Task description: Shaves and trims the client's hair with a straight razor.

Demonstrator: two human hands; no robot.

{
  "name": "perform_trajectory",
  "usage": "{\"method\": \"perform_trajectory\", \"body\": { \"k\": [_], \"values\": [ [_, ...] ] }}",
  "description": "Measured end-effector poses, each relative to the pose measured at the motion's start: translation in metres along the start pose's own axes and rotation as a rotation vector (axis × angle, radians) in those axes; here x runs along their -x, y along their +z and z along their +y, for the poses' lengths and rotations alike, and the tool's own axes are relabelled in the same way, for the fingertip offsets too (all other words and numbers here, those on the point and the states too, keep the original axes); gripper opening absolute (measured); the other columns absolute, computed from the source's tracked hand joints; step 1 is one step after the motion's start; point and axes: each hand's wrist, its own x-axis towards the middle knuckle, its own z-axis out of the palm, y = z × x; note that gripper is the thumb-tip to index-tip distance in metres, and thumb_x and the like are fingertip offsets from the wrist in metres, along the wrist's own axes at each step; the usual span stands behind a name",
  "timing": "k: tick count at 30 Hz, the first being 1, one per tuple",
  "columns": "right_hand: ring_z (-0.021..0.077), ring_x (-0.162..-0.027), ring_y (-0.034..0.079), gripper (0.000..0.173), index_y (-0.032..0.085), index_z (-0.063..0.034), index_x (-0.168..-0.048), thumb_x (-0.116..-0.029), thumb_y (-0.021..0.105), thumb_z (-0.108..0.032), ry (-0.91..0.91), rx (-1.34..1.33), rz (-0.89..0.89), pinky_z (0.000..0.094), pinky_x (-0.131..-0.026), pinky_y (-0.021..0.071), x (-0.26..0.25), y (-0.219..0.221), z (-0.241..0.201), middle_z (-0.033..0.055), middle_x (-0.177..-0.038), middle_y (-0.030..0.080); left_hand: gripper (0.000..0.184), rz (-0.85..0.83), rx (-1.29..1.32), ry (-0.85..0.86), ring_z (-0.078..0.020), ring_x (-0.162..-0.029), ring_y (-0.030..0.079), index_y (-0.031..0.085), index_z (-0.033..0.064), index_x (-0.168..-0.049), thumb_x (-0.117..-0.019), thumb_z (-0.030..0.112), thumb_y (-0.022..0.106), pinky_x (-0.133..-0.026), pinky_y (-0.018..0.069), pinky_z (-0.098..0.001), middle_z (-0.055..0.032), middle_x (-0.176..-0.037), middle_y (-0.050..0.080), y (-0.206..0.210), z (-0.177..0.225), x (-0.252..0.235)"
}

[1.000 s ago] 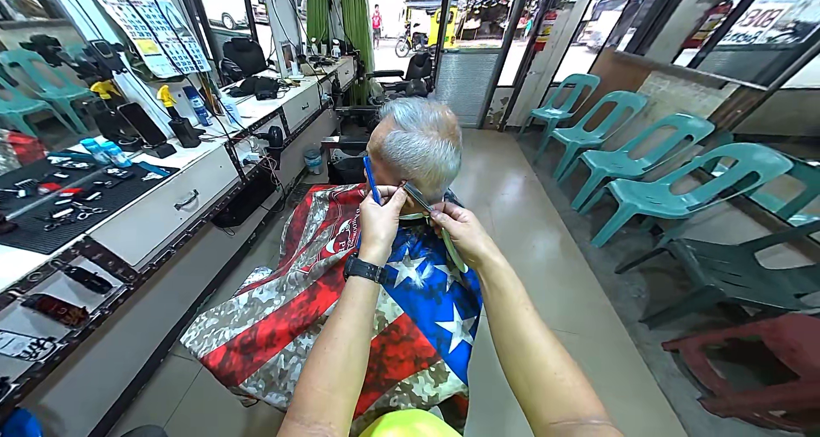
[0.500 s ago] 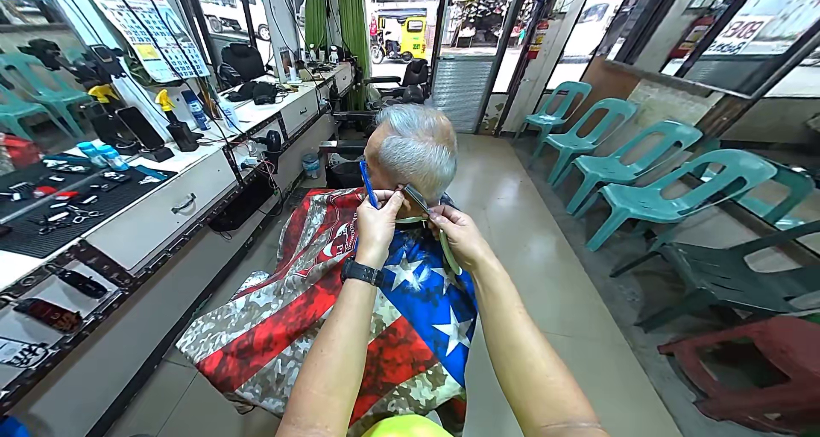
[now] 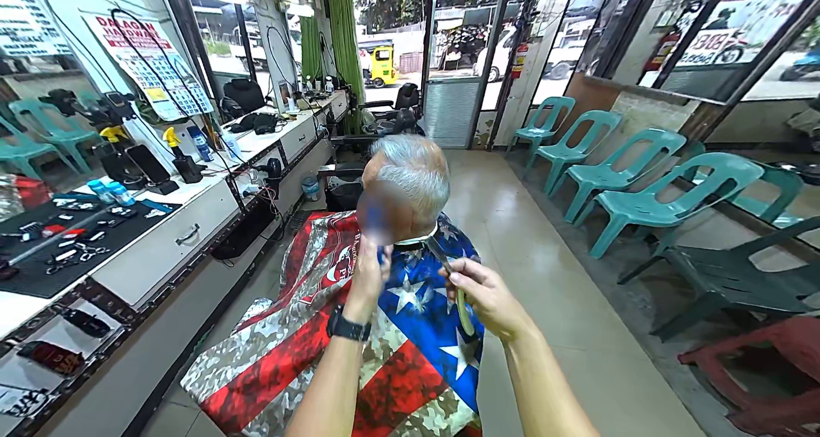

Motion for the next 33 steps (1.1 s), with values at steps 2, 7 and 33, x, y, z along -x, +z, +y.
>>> {"method": "perform_trajectory", "body": {
  "k": [2, 7, 33],
  "values": [
    [0.0141, -0.089, 0.069, 0.024, 0.071, -0.0034, -0.114, -0.1035, 0.059, -0.021, -0.119, -0.026, 0.024, 0.0303, -0.077, 0.061, 0.011, 0.008, 0.0, 0.0095, -0.123, 0.068, 0.041, -0.224, -0.077, -0.015, -0.002, -0.051, 0.037, 0.053, 0.0109, -0.106, -0.1095, 0.036, 0.02, -0.044, 0.0313, -0.0175, 0.0047, -0.079, 0.053, 0.003, 0.002, 0.016],
    [0.0164, -0.103, 0.069, 0.023, 0.073, -0.0017, -0.111, -0.1028, 0.056, -0.014, -0.232, 0.168, 0.129, 0.033, -0.087, 0.0608, 0.02, 0.051, -0.014, 0.0123, -0.136, 0.064, 0.033, -0.507, -0.315, 0.045, -0.0074, -0.059, 0.057, 0.066, 0.0061, -0.111, -0.1113, 0.025, 0.039, -0.053, 0.0516, -0.0243, 0.0001, -0.083, 0.066, 0.004, 0.004, 0.04],
    [0.0215, -0.112, 0.064, 0.03, 0.072, -0.0119, -0.124, -0.1032, 0.06, -0.03, -0.291, 1.047, 0.691, 0.045, -0.098, 0.0511, -0.002, 0.142, -0.055, 0.0037, -0.127, 0.07, 0.021, -0.194, 0.529, 0.013, -0.0192, -0.096, 0.076, 0.056, 0.0096, -0.121, -0.112, 0.016, 0.038, -0.067, 0.0642, -0.0311, -0.01, -0.113, 0.075, -0.084, 0.063, 0.038]
  ]
}}
